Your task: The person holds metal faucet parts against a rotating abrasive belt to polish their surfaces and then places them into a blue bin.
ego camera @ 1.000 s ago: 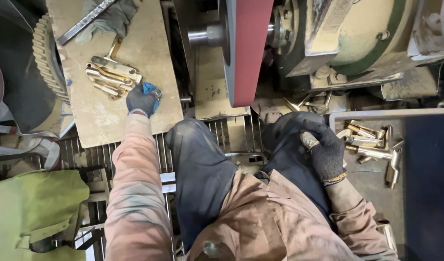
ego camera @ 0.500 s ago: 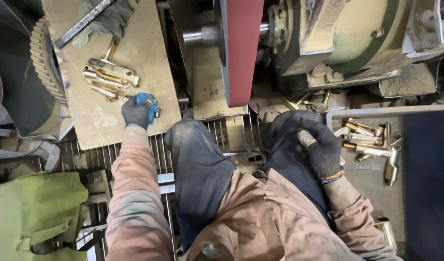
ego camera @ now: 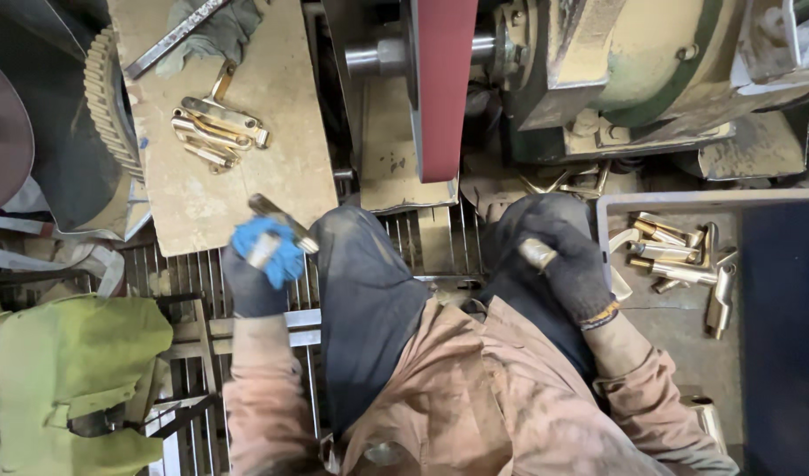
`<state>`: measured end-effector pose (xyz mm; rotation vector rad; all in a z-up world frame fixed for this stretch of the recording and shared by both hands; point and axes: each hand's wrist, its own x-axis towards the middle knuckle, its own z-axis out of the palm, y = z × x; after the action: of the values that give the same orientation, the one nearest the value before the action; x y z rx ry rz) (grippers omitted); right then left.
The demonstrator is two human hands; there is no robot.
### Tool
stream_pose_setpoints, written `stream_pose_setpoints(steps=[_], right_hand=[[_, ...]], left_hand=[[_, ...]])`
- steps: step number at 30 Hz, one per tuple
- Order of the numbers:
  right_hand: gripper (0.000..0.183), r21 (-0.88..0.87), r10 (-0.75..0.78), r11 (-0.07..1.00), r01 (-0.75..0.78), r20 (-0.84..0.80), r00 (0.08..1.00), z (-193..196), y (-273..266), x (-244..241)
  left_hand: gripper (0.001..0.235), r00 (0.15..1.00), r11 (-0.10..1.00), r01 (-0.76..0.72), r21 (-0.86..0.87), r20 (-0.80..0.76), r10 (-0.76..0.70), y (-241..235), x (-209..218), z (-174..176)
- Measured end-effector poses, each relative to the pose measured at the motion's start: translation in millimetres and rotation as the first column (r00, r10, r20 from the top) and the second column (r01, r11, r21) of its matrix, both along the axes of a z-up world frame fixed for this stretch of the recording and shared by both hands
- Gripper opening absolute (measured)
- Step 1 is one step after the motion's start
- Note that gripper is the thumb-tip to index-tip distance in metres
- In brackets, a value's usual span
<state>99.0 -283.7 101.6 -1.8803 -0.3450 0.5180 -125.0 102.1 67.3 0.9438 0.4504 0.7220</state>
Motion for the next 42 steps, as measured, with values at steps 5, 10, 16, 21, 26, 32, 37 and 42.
stream_pose_setpoints(steps=[5, 10, 16, 21, 26, 32, 37, 42], right_hand=[[0.042, 0.469, 0.431, 0.852, -0.232, -0.379, 0.819, -8, 28, -27], [0.055, 0.555, 0.614, 0.784, -0.279, -0.626, 0.48, -6, 39, -43], [0.05, 0.549, 0.66, 0.744, -0.38, -0.52, 0.542, -17, 28, -38], [0.045, 0.436, 0.674, 0.723, -0.536, -0.277, 0.684, -9, 27, -33], [0.047, 0.52, 0.579, 0.795, -0.312, -0.498, 0.646, 2, 33, -26], [0.039, 0.485, 0.621, 0.769, -0.415, -0.416, 0.664, -1, 29, -25], [0.046, 0.349, 0.754, 0.647, -0.678, -0.159, 0.638, 4, 31, -26], [0.04, 0.642, 0.854, 0.499, -0.582, -0.252, 0.454, -2, 29, -29]], left_hand=[[0.014, 0.962, 0.949, 0.263, 0.171, -0.121, -0.245, -83, 13, 35], [0.014, 0.879, 0.82, 0.474, 0.319, -0.213, -0.426, -151, 36, 63], [0.021, 0.762, 0.652, 0.647, 0.395, -0.345, -0.547, -169, 51, 72], [0.019, 0.765, 0.654, 0.643, 0.399, -0.291, -0.574, -160, 42, 67], [0.024, 0.858, 0.935, 0.352, -0.038, -0.386, -0.339, -142, 35, 54], [0.023, 0.903, 0.925, 0.363, -0.112, -0.201, -0.379, -145, 48, 20], [0.039, 0.869, 0.881, 0.446, -0.16, -0.159, -0.469, -143, 54, 6], [0.042, 0.756, 0.776, 0.612, -0.154, -0.175, -0.631, -142, 55, 26]])
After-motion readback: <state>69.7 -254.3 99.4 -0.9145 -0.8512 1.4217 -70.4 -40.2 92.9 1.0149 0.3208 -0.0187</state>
